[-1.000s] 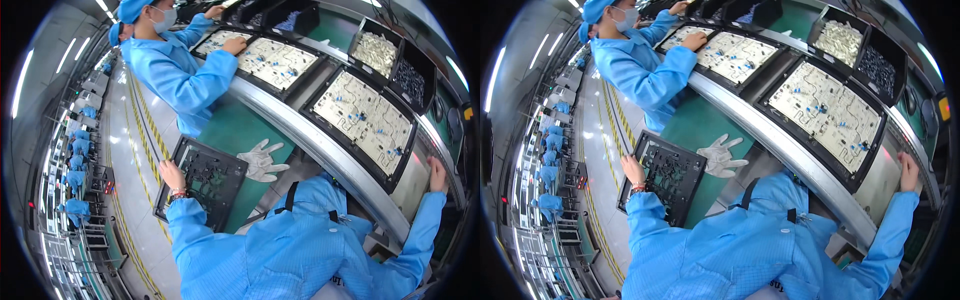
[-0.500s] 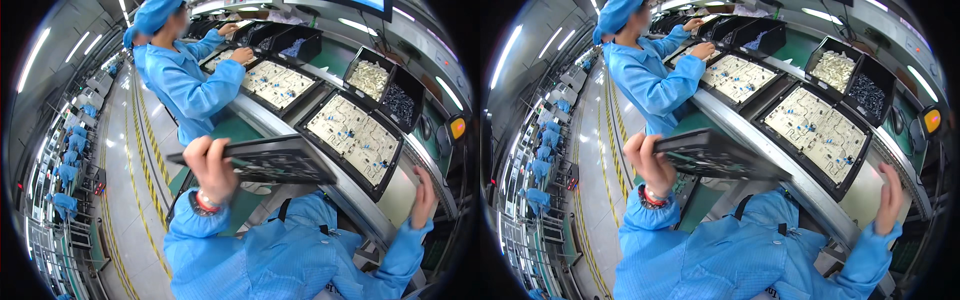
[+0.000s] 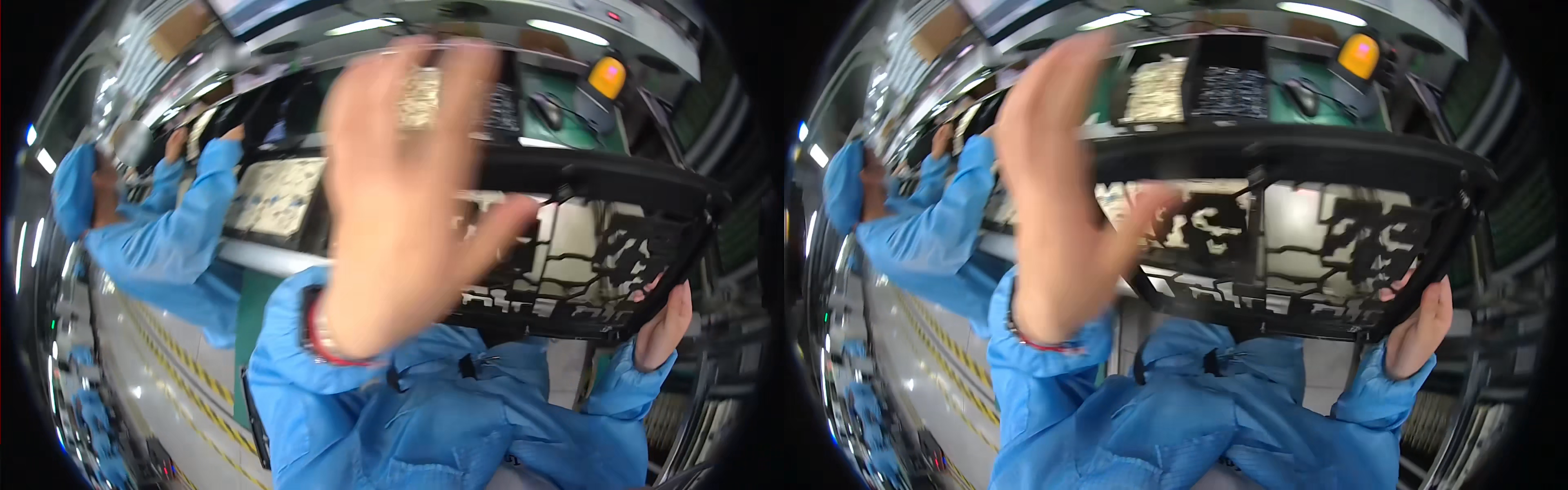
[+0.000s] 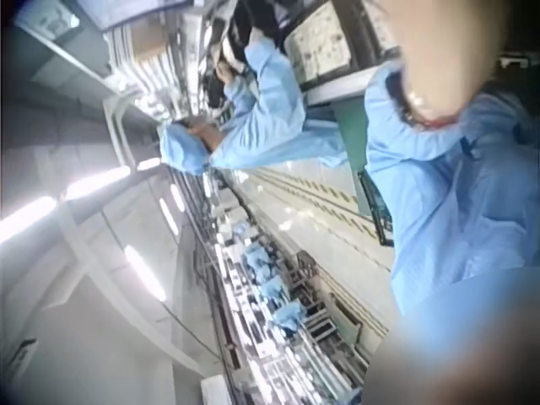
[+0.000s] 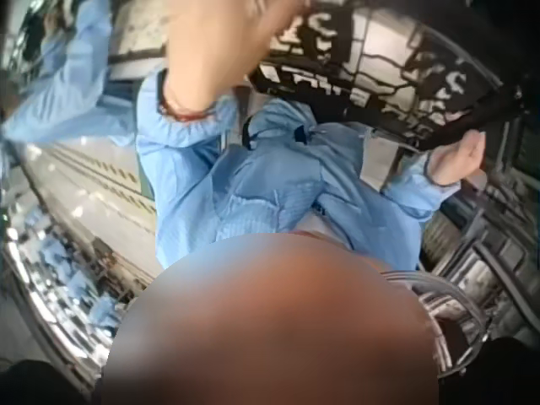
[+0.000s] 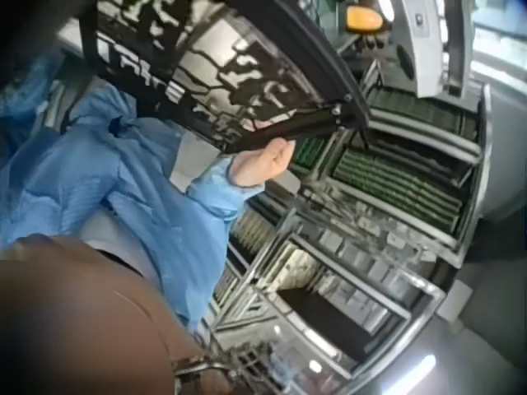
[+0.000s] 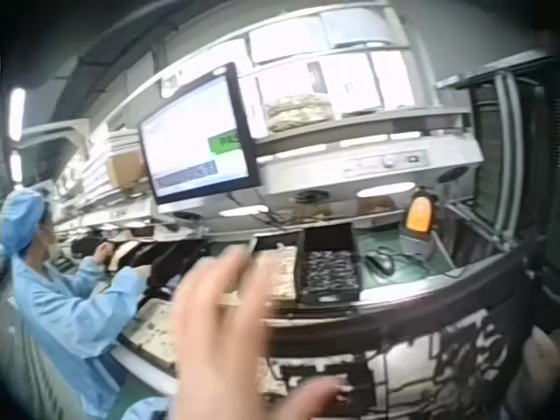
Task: Manually placing small electronic components onto a board within a frame on an assembly line.
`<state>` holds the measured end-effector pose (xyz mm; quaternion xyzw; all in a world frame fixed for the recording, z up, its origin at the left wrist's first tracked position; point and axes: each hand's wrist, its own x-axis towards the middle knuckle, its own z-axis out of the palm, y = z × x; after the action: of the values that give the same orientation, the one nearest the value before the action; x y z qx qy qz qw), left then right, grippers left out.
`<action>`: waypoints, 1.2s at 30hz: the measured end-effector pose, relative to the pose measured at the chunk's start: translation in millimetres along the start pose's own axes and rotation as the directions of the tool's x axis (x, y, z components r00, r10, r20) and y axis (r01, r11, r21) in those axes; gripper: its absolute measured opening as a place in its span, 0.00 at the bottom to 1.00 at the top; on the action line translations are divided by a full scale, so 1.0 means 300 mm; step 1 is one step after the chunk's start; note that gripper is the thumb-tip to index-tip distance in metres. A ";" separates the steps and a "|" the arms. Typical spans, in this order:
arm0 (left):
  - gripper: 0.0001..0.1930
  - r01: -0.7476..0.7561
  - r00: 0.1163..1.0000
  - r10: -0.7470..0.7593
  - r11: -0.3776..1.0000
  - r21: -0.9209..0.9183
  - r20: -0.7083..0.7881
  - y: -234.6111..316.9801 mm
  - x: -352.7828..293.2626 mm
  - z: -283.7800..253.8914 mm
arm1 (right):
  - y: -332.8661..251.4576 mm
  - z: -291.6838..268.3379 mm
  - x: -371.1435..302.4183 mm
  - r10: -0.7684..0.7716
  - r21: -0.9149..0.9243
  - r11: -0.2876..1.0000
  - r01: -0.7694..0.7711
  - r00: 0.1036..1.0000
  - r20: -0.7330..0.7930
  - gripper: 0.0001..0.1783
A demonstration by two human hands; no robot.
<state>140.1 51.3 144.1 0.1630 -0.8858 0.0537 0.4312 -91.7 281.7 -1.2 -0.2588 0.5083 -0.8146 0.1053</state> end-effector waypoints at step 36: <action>0.39 0.967 0.227 0.027 -0.123 -0.222 0.974 -0.007 -0.216 0.779 | 0.282 -0.459 0.517 0.705 -0.142 0.668 -0.731 0.682 -0.195 0.16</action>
<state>3.5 10.1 -52.0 0.2570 -0.5916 -0.7636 -0.0297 -303.0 281.7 -75.2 0.0038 0.6569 -0.6634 0.3584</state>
